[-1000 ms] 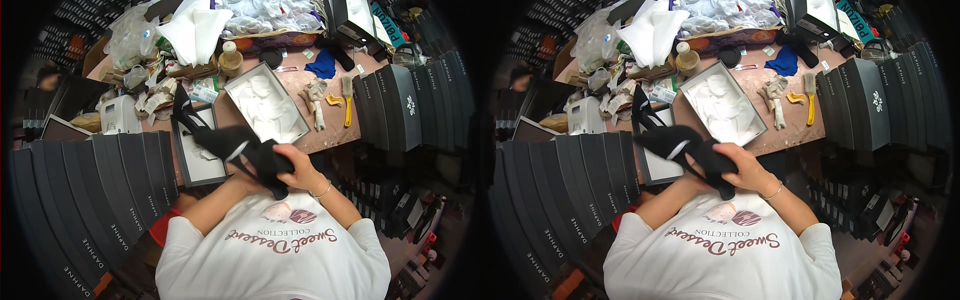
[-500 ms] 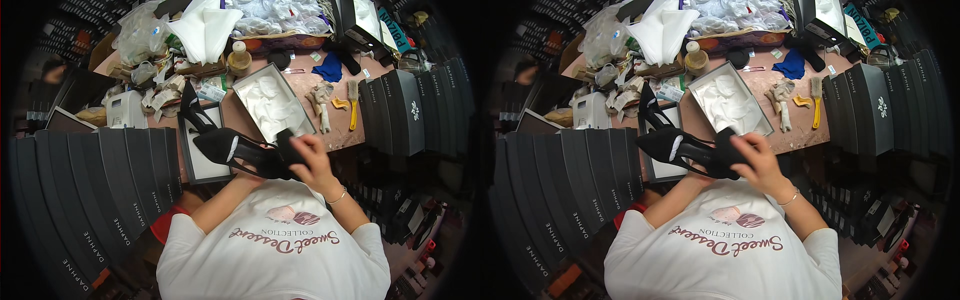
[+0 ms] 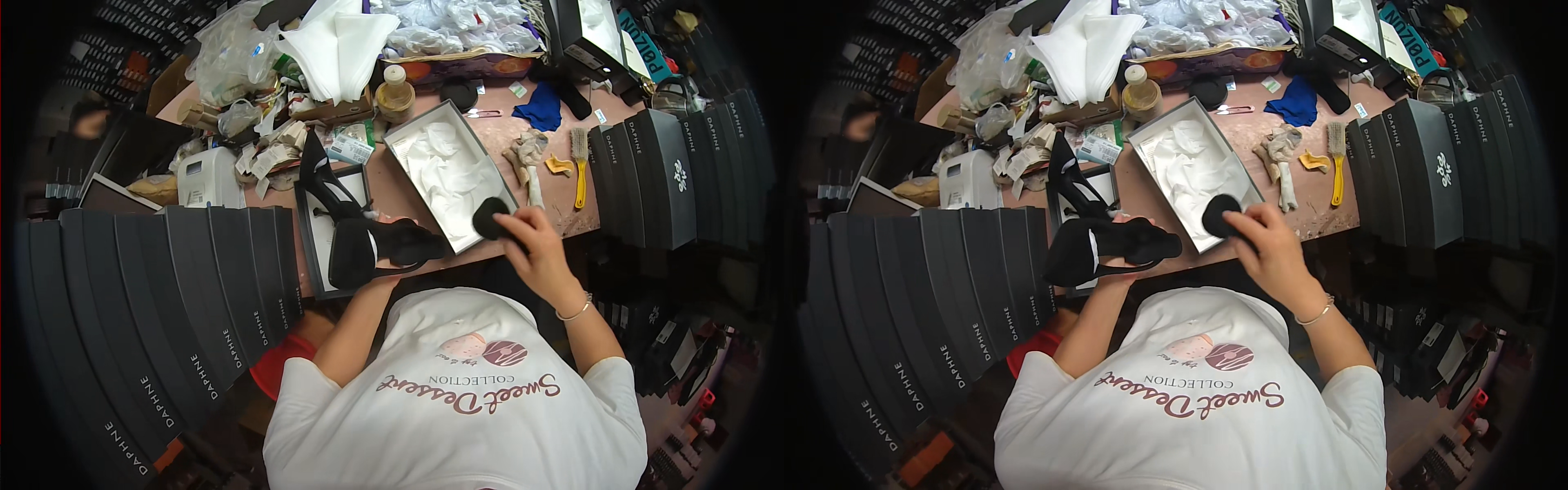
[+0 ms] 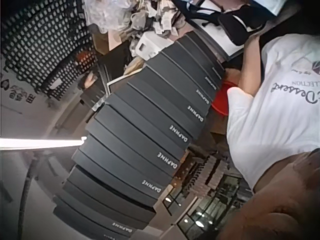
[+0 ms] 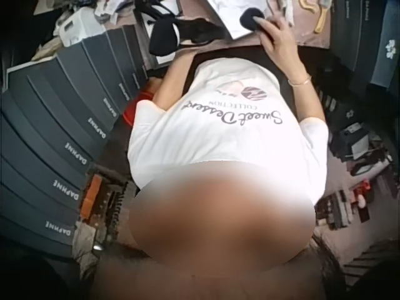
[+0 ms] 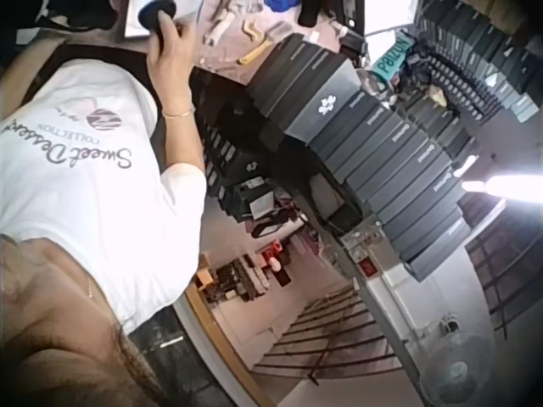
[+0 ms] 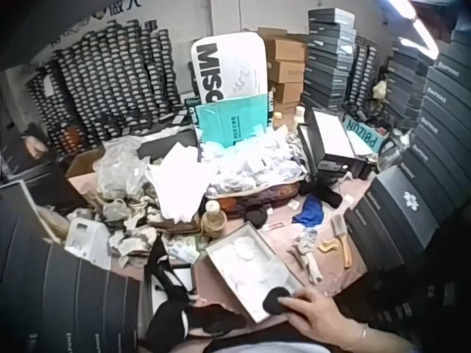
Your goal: Packing pairs of shoes into boxes with protective tissue paper and stacking the boxes.
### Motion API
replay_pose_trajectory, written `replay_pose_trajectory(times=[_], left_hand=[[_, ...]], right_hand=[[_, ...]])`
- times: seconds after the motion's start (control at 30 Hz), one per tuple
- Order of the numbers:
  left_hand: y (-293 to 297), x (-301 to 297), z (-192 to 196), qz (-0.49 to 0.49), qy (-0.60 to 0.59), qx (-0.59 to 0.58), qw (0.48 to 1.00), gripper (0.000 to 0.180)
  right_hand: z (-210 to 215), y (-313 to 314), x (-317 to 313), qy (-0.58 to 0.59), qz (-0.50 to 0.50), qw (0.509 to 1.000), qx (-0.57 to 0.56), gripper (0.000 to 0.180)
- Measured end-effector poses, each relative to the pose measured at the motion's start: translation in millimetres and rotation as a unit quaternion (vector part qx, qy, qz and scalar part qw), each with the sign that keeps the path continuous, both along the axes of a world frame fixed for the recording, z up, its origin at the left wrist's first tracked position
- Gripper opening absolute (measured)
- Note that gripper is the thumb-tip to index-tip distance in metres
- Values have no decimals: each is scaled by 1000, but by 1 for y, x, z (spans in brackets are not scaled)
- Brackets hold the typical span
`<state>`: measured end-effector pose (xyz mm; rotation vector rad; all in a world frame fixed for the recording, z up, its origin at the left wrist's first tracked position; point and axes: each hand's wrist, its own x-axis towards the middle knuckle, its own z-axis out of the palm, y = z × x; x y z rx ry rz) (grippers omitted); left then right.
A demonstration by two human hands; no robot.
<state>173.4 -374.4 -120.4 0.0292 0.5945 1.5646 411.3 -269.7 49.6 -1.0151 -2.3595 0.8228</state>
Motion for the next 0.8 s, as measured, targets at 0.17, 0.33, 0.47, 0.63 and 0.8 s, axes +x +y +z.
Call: replay_pose_trajectory(times=[0.17, 0.33, 0.47, 0.63, 0.8], left_hand=[[-4, 31, 43, -8, 172, -85, 981, 37], [-6, 45, 34, 71, 189, -116, 973, 33], [2, 37, 19, 136, 47, -20, 989, 24], [14, 4, 41, 127, 90, -102, 982, 31], [12, 24, 66, 48, 170, -126, 976, 42]], right_hand=[[-54, -36, -61, -120, 172, 965, 159, 30], [-117, -46, -60, -101, 213, 970, 58, 16], [-49, -8, -33, -8, 273, 920, -283, 17], [-27, 2, 10, 53, 6, 986, -158, 28], [-61, -35, -64, -46, 174, 970, 163, 11]])
